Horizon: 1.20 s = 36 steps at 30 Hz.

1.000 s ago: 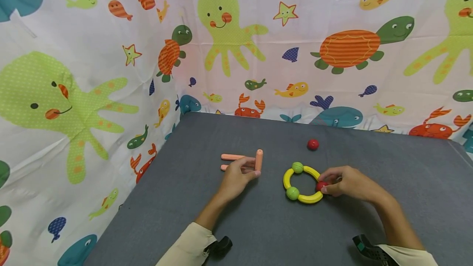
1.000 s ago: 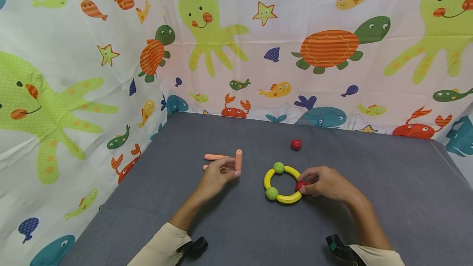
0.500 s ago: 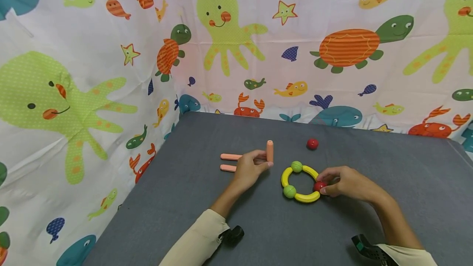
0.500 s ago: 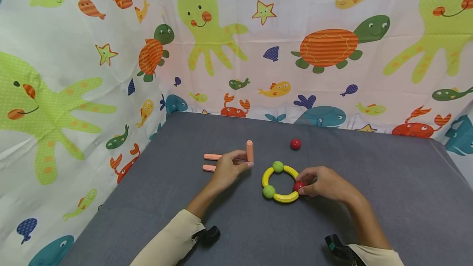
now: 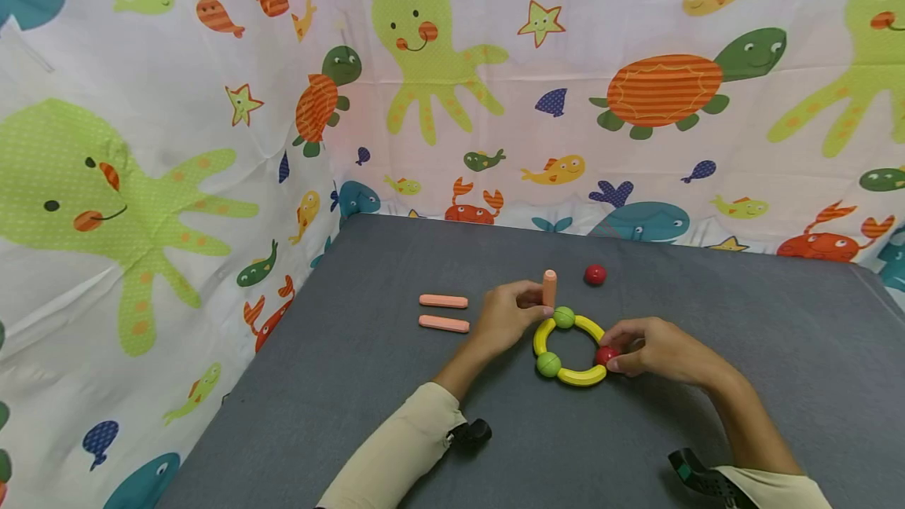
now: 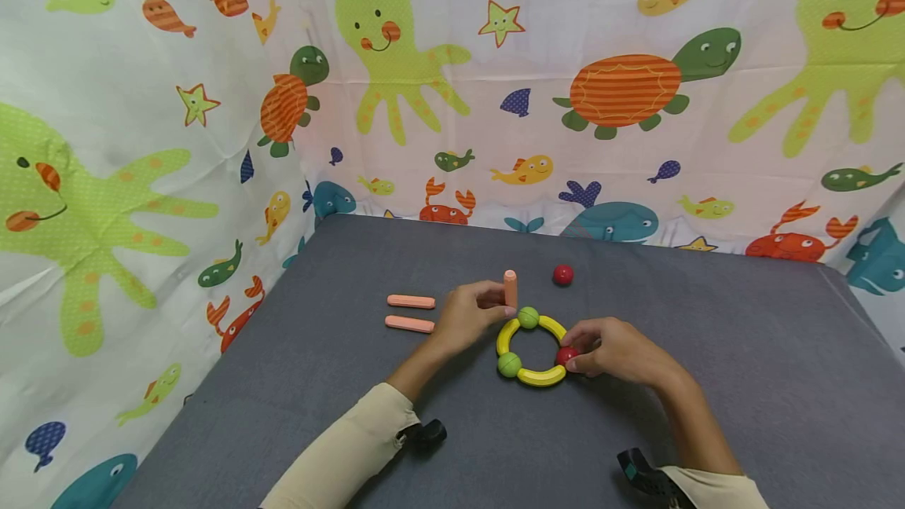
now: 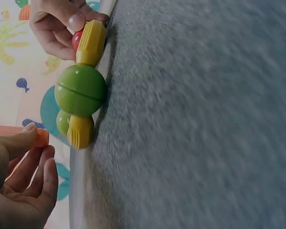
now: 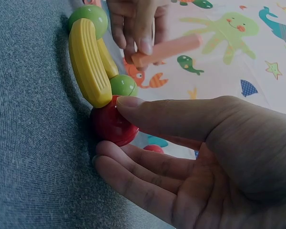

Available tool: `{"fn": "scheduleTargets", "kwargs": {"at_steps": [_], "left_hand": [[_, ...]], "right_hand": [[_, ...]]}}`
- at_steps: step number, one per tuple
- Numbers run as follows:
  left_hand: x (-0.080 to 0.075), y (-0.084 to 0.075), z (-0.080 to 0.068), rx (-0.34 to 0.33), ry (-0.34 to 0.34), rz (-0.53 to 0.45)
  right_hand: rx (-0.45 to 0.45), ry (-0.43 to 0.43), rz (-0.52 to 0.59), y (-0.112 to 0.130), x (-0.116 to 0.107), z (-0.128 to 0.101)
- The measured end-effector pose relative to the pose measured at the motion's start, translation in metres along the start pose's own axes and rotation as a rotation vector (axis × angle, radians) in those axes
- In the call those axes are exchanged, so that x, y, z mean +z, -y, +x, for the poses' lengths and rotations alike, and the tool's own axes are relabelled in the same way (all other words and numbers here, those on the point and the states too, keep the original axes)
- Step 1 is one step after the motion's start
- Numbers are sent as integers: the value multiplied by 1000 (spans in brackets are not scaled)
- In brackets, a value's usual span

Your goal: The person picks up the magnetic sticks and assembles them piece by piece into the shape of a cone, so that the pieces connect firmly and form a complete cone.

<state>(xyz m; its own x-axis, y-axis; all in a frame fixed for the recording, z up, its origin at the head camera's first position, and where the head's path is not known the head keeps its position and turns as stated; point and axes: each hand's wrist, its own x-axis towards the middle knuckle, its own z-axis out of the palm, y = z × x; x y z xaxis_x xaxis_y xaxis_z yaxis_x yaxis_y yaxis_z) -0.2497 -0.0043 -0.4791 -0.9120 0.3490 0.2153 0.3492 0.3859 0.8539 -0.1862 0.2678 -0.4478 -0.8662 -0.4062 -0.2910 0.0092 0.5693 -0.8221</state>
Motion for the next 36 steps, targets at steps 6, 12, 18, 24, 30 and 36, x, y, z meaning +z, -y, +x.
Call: {"fn": "scheduleTargets", "kwargs": {"at_steps": [6, 12, 18, 24, 30, 36], "left_hand": [[9, -4, 6, 12, 9, 10], [15, -9, 9, 21, 13, 14], [20, -11, 10, 41, 25, 0], [22, -11, 10, 38, 27, -14], [22, -12, 10, 30, 30, -9], [21, -12, 8, 19, 37, -24]], "right_hand": [[-6, -7, 1, -1, 1, 2], [-13, -6, 3, -3, 2, 2], [-11, -8, 7, -3, 2, 2], [-20, -5, 2, -3, 2, 3], [-25, -6, 7, -3, 2, 2], [-27, -6, 10, -2, 1, 1]]}}
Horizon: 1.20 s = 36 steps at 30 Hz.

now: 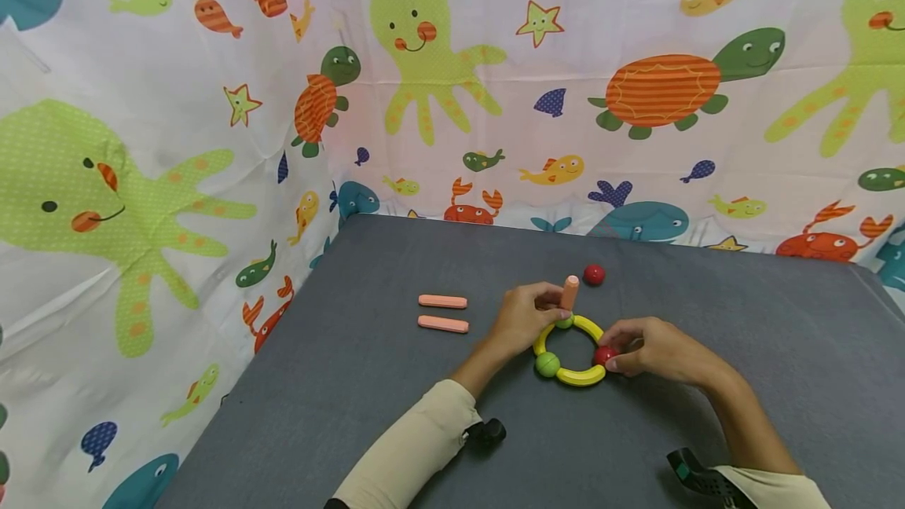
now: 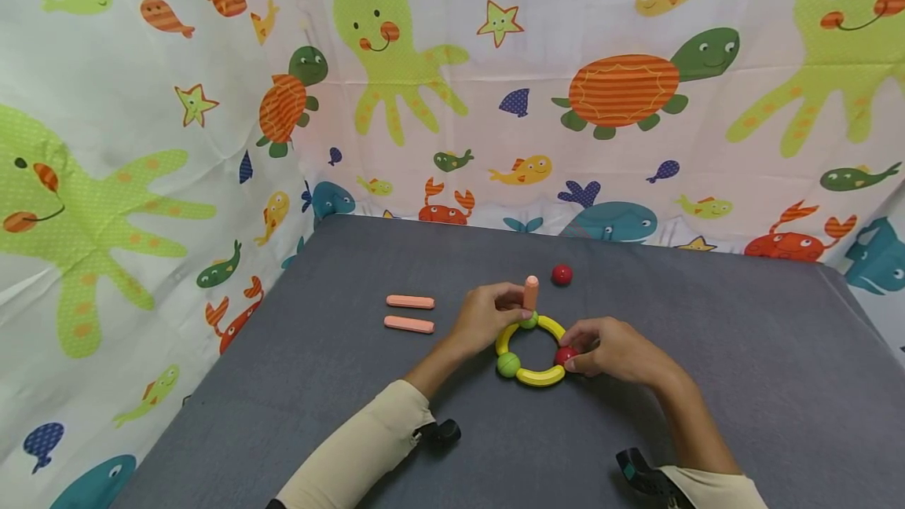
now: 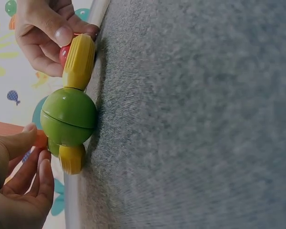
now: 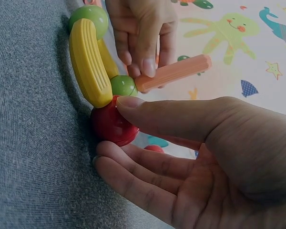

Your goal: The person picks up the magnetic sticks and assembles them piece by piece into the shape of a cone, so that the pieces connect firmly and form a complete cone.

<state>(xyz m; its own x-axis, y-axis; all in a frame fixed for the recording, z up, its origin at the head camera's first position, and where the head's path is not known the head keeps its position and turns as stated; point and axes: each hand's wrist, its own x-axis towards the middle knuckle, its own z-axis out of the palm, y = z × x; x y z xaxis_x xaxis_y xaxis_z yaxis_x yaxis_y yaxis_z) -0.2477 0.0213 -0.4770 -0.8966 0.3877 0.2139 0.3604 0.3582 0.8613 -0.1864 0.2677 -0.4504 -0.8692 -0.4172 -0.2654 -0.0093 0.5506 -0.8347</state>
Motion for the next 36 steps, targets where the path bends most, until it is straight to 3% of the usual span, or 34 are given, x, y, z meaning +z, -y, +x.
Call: {"fn": "scheduleTargets", "kwargs": {"at_steps": [8, 19, 29, 36], "left_hand": [[-5, 6, -10, -38, -16, -57], [-21, 11, -25, -26, -30, -58], [-50, 18, -41, -24, -82, -46], [-79, 27, -56, -64, -139, -67]], "right_hand": [[-1, 1, 1, -1, 0, 0], [1, 14, 4, -1, -1, 0], [-4, 13, -10, -1, -2, 0], [0, -8, -6, -3, -2, -1]]}}
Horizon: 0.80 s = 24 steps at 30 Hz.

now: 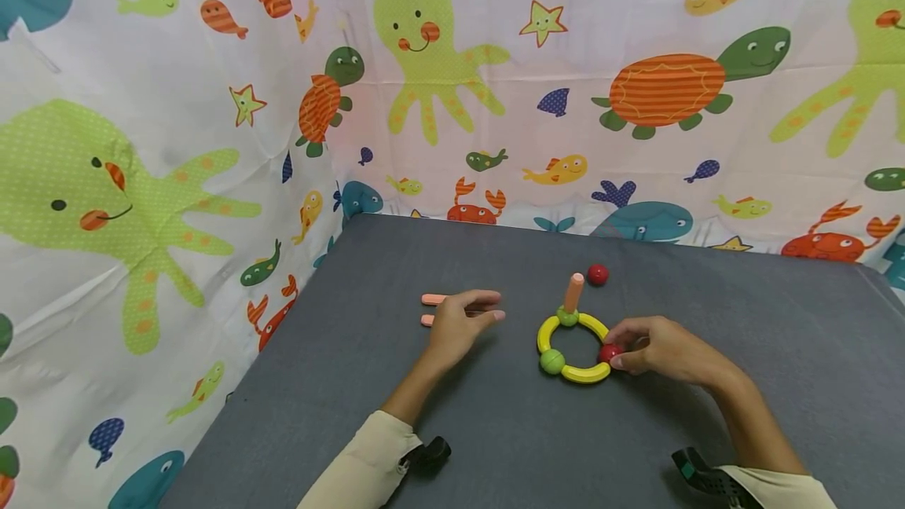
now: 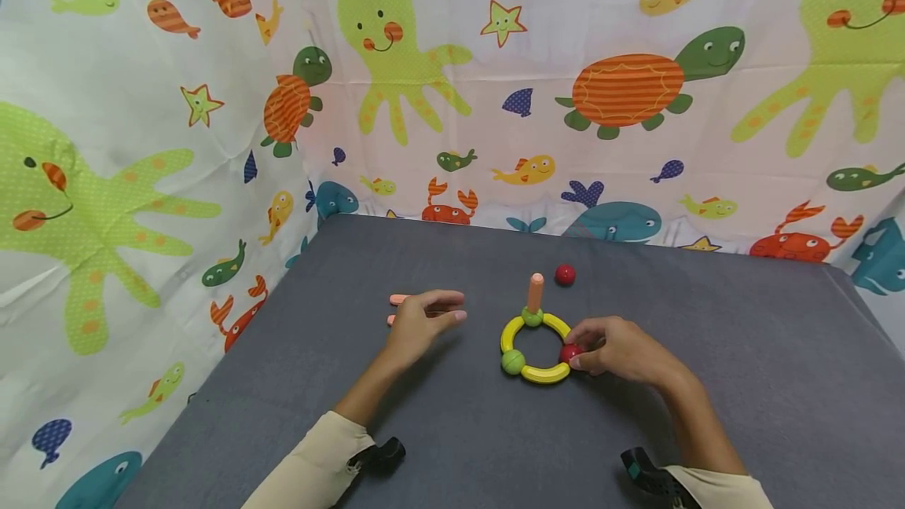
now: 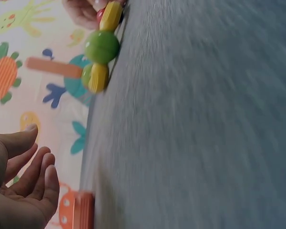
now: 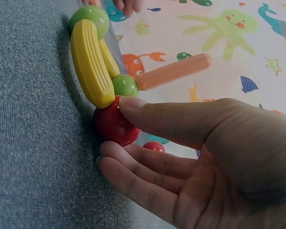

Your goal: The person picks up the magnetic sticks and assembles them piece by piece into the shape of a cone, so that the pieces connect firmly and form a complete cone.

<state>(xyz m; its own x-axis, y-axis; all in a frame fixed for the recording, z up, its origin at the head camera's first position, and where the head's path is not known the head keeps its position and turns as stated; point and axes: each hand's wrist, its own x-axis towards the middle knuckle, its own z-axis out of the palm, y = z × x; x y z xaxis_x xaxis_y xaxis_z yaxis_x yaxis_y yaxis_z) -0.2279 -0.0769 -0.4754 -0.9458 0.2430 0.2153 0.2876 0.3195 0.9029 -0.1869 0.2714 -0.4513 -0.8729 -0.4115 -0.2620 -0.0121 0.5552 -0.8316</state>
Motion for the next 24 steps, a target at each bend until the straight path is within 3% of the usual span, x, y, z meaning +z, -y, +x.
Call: {"fn": "scheduleTargets", "kwargs": {"at_steps": [6, 10, 13, 18, 24], "left_hand": [[-27, 8, -10, -30, -30, -91], [-42, 16, -17, -17, -37, -137], [-51, 22, -22, -10, -66, -76], [-62, 29, -28, -64, -125, 56], [-70, 30, -32, -137, -122, 99]], "right_hand": [[24, -41, -24, -3, -2, 0], [42, -71, -56, -5, -4, 0], [48, -81, -75, -5, -5, -1], [55, -81, -98, -5, -6, -2], [58, -74, -103, -3, -8, -3]]}}
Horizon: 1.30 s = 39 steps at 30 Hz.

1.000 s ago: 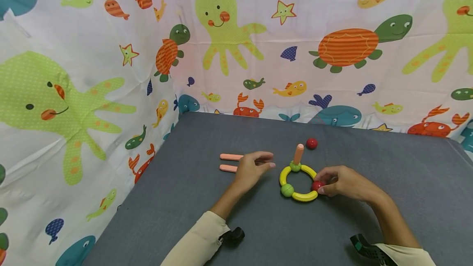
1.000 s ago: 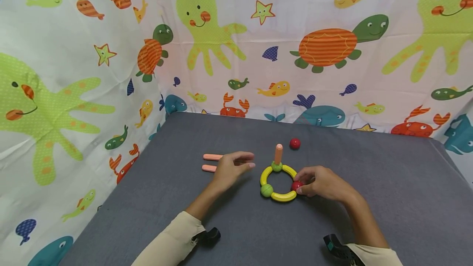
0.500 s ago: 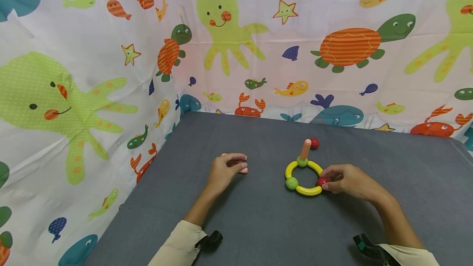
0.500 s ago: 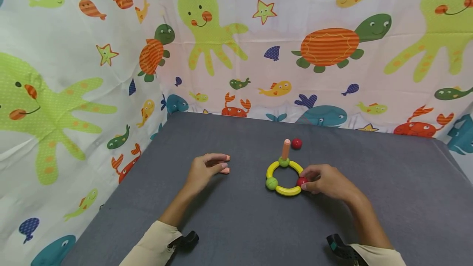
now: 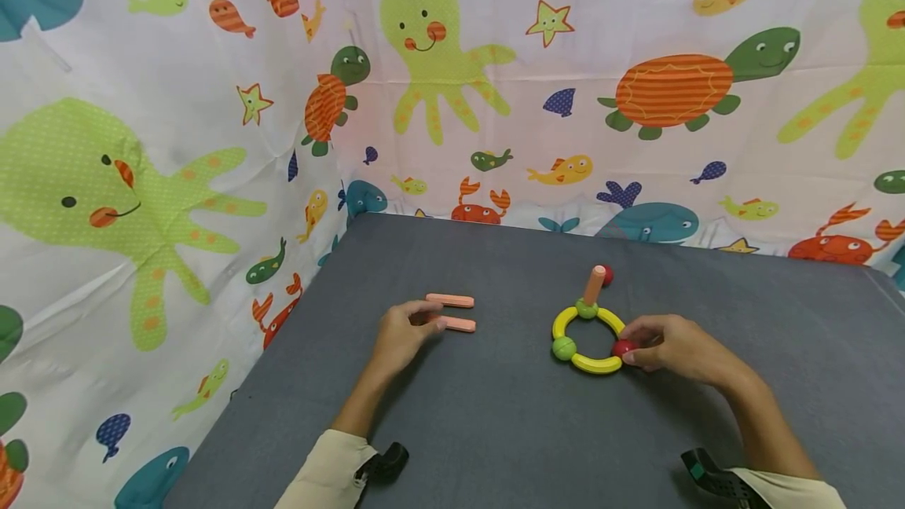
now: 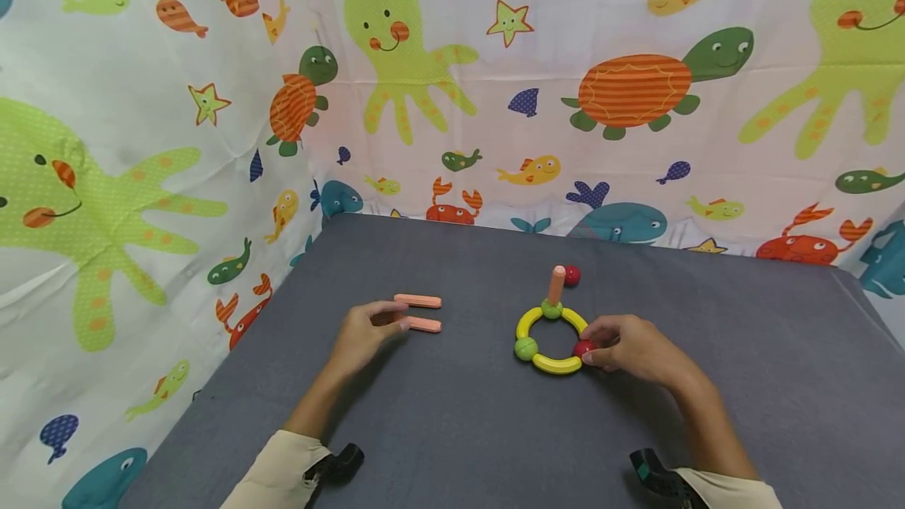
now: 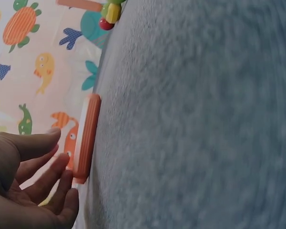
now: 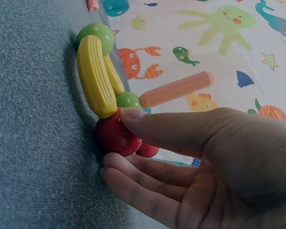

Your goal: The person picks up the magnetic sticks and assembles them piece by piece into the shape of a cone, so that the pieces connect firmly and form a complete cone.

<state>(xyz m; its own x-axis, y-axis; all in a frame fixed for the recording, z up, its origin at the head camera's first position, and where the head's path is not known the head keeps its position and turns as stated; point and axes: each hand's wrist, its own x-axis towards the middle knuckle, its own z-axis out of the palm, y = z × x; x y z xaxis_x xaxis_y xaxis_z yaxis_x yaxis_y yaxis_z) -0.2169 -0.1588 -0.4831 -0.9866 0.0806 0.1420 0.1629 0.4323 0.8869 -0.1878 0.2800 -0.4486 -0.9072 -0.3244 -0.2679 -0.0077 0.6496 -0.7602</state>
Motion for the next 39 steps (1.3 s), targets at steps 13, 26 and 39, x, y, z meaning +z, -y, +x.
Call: {"fn": "scheduleTargets", "kwargs": {"at_steps": [13, 26, 39], "left_hand": [[0, -1, 2, -35, 82, 132], [4, -3, 2, -1, 113, 161], [18, -21, 5, 71, 79, 41]], "right_hand": [[32, 40, 18, 4, -4, -3], [22, 62, -19, 6, -2, -3], [19, 67, -6, 8, 2, 0]]}}
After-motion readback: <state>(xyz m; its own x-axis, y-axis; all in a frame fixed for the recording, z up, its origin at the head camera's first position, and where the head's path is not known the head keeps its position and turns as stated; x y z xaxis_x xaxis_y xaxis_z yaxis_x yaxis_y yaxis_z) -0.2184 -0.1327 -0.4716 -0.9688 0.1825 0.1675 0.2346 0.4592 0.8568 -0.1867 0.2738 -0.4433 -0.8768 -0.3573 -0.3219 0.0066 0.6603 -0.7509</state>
